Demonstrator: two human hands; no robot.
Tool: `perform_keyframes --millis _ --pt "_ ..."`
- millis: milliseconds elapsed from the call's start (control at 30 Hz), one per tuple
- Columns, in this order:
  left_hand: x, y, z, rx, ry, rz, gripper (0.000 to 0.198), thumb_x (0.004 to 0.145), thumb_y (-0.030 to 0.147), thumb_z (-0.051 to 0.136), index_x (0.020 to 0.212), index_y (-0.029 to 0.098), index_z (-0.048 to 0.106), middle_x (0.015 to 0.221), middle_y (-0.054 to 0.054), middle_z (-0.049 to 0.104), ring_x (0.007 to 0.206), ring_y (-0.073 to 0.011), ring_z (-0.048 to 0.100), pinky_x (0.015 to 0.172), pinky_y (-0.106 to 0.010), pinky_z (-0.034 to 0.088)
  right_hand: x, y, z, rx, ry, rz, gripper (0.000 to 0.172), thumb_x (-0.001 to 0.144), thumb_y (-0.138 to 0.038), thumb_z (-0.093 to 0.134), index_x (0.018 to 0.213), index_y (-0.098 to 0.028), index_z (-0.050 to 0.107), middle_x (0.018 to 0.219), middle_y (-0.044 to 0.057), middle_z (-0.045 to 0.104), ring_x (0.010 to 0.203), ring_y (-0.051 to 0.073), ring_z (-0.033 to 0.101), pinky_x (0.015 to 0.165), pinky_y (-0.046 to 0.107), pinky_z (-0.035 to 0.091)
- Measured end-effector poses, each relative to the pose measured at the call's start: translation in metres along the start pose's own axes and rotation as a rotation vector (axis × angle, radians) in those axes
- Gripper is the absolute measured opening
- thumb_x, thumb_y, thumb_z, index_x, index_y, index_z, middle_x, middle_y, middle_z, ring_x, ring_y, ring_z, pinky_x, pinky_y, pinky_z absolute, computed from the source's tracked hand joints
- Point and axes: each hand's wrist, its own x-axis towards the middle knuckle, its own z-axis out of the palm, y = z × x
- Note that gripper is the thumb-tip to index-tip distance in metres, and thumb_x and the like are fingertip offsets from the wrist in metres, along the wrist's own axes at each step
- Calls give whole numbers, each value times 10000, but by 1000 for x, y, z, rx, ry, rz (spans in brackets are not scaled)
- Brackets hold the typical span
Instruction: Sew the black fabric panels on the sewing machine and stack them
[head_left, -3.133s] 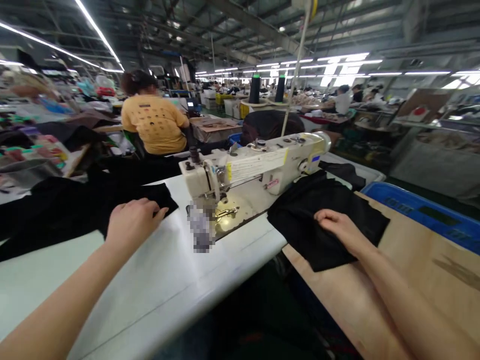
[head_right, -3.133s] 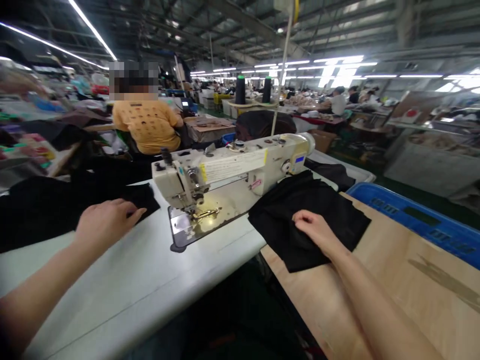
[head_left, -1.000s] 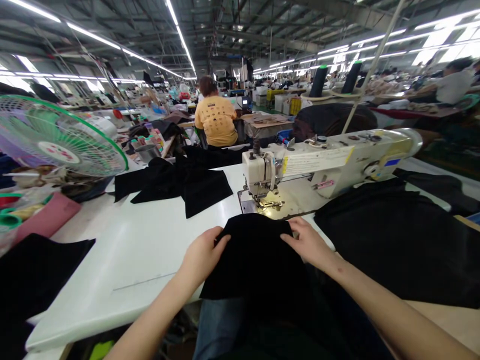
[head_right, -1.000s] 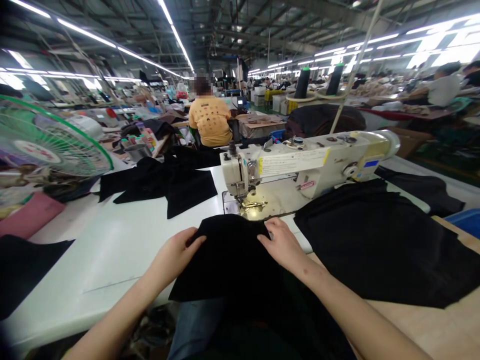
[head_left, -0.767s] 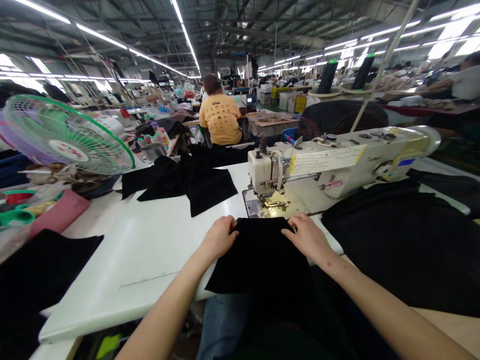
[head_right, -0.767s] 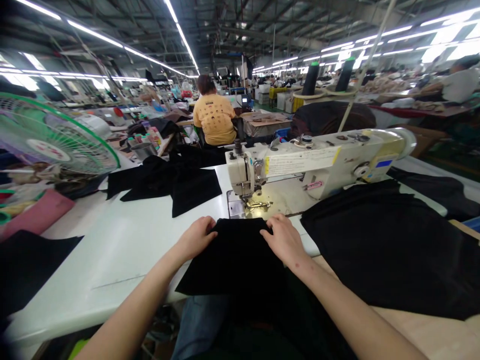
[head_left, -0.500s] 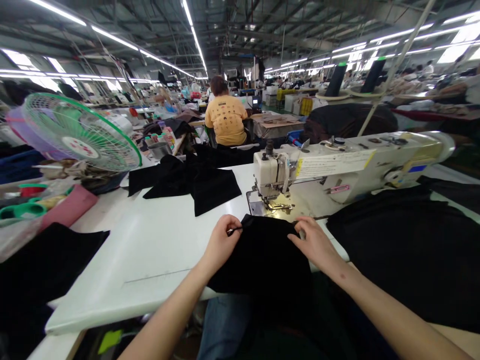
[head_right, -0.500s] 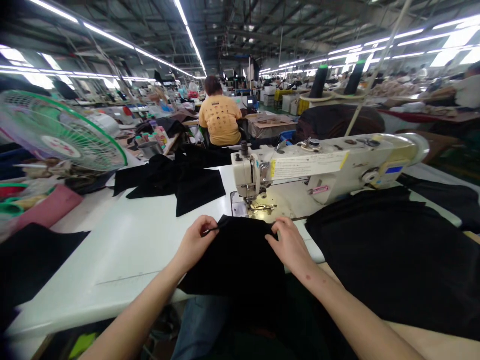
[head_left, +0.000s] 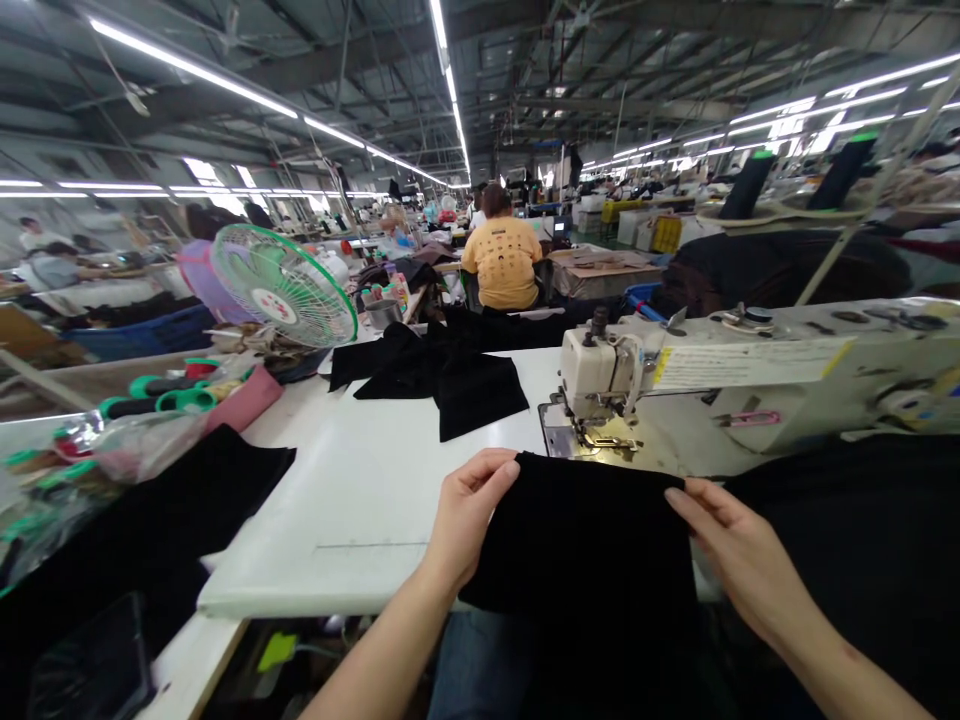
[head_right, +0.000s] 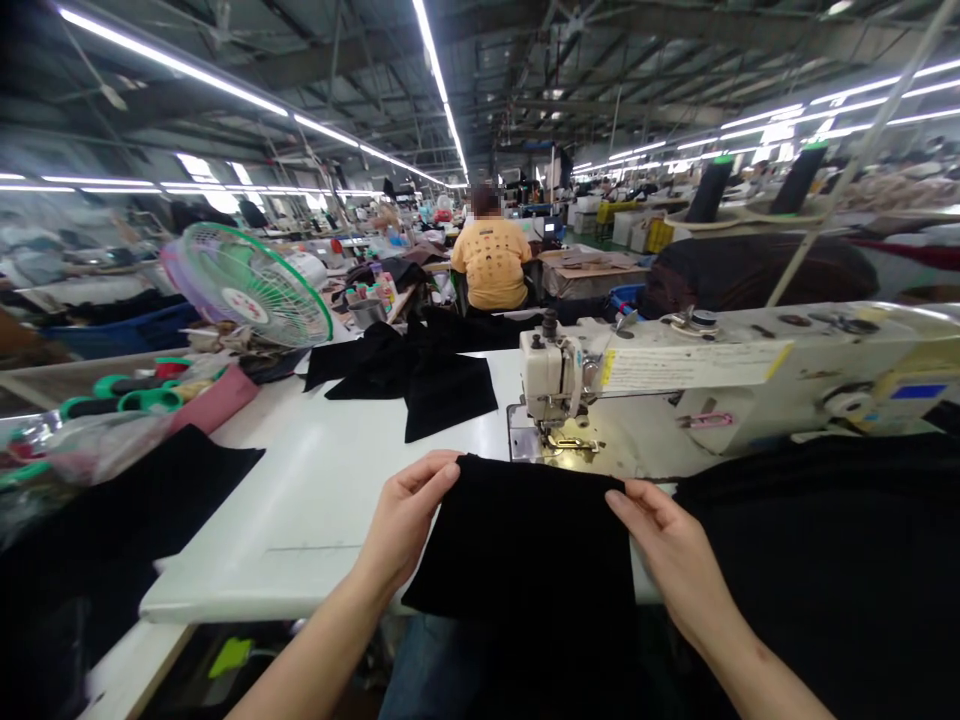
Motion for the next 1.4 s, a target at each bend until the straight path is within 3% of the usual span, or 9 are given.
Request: perform_keyframes --millis 267,533,667,900,1167,1400 --pt "-2 5 4 -4 198 18 141 685 282 833 765 191 761 842 -28 748 838 -169 665 825 -281 518 2 -5 -1 163 144 146 436 498 -490 929 838 -250 799 960 36 770 960 232 690 770 209 577" --pt "4 0 3 -60 210 9 148 649 256 826 693 167 717 834 -31 733 798 -138 651 778 -240 504 -2 -27 5 331 187 235 453 336 -365 985 713 -211 787 765 12 760 729 129 695 664 99 554" --pt "8 -4 3 -63 232 0 152 632 245 818 658 160 695 855 -40 727 807 -140 647 787 -246 497 0 -25 1 302 180 207 446 359 -378 975 738 -226 793 799 16 768 765 154 703 678 146 569" --pt "11 -2 -3 -136 272 22 248 566 203 862 664 172 637 766 5 696 766 -111 618 771 -211 479 -4 -35 -1 -26 115 25 377 500 -458 909 758 -205 802 955 80 773 939 279 693 870 360 543" --pt "13 4 -6 -159 293 -18 327 478 211 900 615 173 606 723 19 675 716 -91 590 697 -156 482 -4 -42 3 177 26 52 308 543 -388 914 712 -190 750 858 33 728 833 188 640 797 301 491" --pt "10 6 -6 -131 285 -43 340 485 229 907 613 173 597 717 20 664 717 -89 577 678 -138 478 -3 -43 3 232 -4 70 327 536 -375 911 720 -182 722 768 5 692 766 162 597 771 300 452"
